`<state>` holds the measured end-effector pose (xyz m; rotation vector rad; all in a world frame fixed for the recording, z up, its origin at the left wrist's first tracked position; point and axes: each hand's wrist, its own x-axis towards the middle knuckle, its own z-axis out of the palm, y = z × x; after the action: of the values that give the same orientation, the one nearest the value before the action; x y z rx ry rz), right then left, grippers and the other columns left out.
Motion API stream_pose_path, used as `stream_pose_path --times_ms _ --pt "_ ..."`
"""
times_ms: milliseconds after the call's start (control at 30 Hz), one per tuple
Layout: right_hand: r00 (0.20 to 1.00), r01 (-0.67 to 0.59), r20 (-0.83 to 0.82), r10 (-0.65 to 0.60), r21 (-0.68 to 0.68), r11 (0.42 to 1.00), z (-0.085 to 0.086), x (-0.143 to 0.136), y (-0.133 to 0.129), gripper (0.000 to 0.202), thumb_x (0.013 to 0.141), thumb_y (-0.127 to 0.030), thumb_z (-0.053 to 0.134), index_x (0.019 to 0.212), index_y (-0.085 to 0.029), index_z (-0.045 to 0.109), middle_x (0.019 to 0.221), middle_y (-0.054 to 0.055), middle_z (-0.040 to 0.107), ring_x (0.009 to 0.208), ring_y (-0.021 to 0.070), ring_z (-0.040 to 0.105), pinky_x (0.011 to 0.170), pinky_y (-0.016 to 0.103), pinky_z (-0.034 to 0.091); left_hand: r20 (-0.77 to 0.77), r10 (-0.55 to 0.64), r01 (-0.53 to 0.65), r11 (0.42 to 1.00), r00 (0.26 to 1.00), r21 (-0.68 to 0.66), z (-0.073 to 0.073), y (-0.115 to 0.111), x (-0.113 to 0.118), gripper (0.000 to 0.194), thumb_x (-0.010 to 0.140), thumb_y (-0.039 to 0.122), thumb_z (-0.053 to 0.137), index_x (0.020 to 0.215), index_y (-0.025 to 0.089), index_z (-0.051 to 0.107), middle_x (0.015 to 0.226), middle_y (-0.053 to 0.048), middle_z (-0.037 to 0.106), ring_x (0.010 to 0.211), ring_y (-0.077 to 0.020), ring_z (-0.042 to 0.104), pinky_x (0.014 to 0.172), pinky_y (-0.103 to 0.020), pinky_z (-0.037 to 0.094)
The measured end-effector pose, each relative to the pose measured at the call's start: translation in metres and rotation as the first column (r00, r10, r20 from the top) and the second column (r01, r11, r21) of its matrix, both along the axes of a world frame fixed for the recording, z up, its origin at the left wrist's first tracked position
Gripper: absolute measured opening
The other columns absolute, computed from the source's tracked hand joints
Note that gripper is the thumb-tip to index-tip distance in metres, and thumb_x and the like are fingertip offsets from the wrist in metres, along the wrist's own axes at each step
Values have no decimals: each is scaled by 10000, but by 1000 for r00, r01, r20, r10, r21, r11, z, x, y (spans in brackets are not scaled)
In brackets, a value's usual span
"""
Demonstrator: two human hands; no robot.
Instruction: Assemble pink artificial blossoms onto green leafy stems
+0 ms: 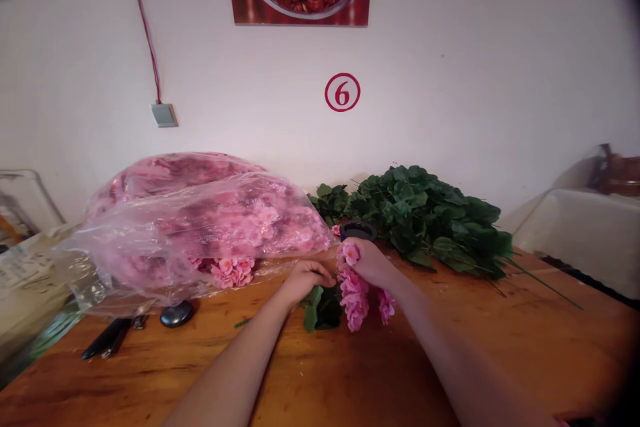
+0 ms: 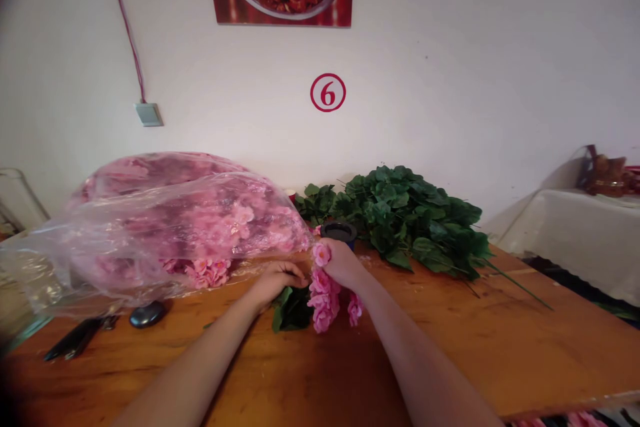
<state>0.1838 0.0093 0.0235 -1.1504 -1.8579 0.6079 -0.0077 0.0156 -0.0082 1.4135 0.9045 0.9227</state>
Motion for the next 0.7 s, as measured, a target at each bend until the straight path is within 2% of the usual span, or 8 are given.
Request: stream_pose_path --times_ms 400,600,700 --pt "999 -25 -27 23 -112 993 -15 -7 4 90 605 -105 523 643 -176 562 633 -19 638 583 130 532 557 216 381 11 3 -3 1000 1000 -10 -5 2 2 60 475 134 711 526 161 697 596 -30 688 586 -157 594 634 -265 445" --pt "999 -33 -38 30 -95 995 -12 -6 3 94 599 -136 606 682 -172 583 651 -25 622 602 135 535 551 216 386 22 15 -15 1000 1000 -10 -6 3 1 72 478 141 728 542 157 699 598 -26 684 585 -148 588 646 -261 438" --pt "995 -48 -88 43 -53 997 -4 -7 0 162 606 -160 647 765 -174 615 719 -16 634 660 149 557 603 233 421 40 36 -36 999 999 -1 0 2 -1 86 500 156 730 582 153 706 633 -31 696 623 -156 602 661 -261 439"
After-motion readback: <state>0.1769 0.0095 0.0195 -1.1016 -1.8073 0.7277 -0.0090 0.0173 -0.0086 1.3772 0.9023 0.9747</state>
